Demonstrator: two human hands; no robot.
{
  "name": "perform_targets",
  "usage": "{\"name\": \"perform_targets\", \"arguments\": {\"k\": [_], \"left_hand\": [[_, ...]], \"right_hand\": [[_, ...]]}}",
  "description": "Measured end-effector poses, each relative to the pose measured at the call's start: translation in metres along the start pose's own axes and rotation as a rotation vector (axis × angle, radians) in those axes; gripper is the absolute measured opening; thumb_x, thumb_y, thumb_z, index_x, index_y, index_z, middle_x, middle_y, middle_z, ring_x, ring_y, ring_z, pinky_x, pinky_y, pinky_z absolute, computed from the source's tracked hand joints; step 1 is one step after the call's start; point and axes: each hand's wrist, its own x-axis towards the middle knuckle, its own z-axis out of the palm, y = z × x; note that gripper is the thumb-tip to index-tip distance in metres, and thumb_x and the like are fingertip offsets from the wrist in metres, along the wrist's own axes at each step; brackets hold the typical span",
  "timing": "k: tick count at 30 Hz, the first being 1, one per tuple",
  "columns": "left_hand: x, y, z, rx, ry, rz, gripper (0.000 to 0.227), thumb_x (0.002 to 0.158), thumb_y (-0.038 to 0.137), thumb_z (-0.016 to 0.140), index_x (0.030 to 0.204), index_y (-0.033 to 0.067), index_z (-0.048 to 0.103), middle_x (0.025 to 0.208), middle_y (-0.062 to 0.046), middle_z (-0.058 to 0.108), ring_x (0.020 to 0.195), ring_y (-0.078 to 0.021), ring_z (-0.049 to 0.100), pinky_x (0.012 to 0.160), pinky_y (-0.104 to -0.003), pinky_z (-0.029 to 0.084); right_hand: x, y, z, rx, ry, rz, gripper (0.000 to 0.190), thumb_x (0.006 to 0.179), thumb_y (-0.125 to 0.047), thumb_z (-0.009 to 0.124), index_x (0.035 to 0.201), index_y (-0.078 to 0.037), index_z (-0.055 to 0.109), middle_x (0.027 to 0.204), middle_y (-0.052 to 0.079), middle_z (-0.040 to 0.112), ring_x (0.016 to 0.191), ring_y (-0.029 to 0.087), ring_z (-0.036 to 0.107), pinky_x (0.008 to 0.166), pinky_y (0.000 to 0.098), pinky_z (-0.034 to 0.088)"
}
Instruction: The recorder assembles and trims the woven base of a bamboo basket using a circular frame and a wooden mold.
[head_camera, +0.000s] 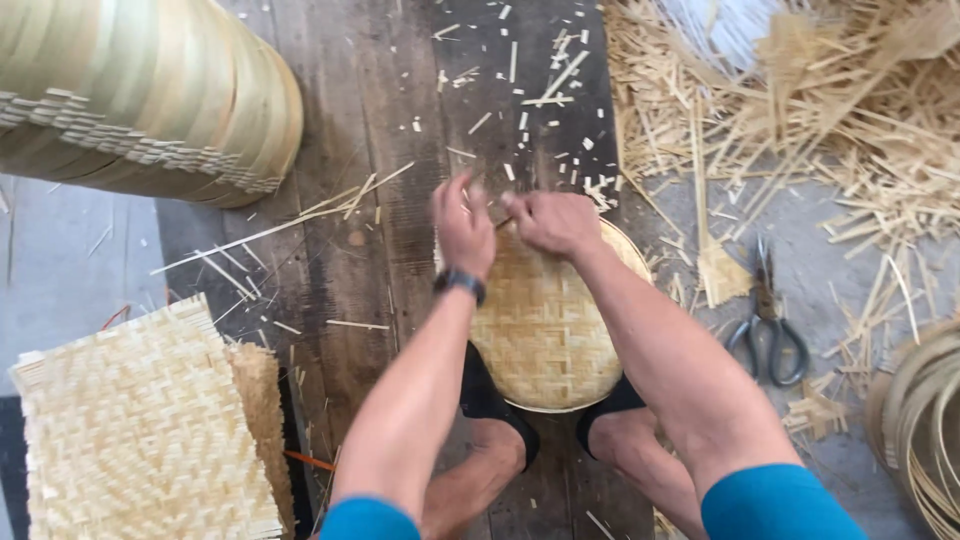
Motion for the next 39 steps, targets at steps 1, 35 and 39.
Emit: {"name": "perform_targets", "arguments": {"k": [1,35,39], "left_hand": [[-0.011,-0.005,-0.014,0.009,0.012,-0.001,0.059,0.107,0.049,0.041,0.126,-0.0005,0.065,0.132,-0.022,0.058,0.12,-0.0382,0.059,0.1,-0.047,0.047],[-0.123,-0.017,-0.15,0.295,0.216,-0.338,0.036,0.095,0.041,0.067,0.106,0.0064,0.068,0.109,-0.017,0.071,0.105,-0.0316,0.065,0.094,-0.044,0.05],[-0.11,-0.05,-0.11,0.172,-0.097,-0.323,0.043,0.095,0.043,0.065,0.114,0.0056,0.072,0.117,-0.015,0.074,0.111,-0.0271,0.069,0.101,-0.038,0.052]], "right_hand": [[0.005,-0.007,-0.005,0.0,-0.004,-0.015,0.071,0.098,-0.07,0.018,0.117,-0.034,0.076,0.091,0.013,0.073,0.084,0.029,0.07,0.076,0.0483,0.053],[-0.354,0.102,-0.146,-0.338,-0.009,0.251,0.05,0.098,-0.053,0.058,0.13,-0.017,0.073,0.117,0.013,0.079,0.103,0.027,0.075,0.094,0.0426,0.06],[-0.291,0.149,-0.047,0.089,0.055,0.051,0.048,0.093,-0.04,0.066,0.129,-0.008,0.068,0.113,0.016,0.077,0.103,0.029,0.075,0.093,0.0408,0.058]]}}
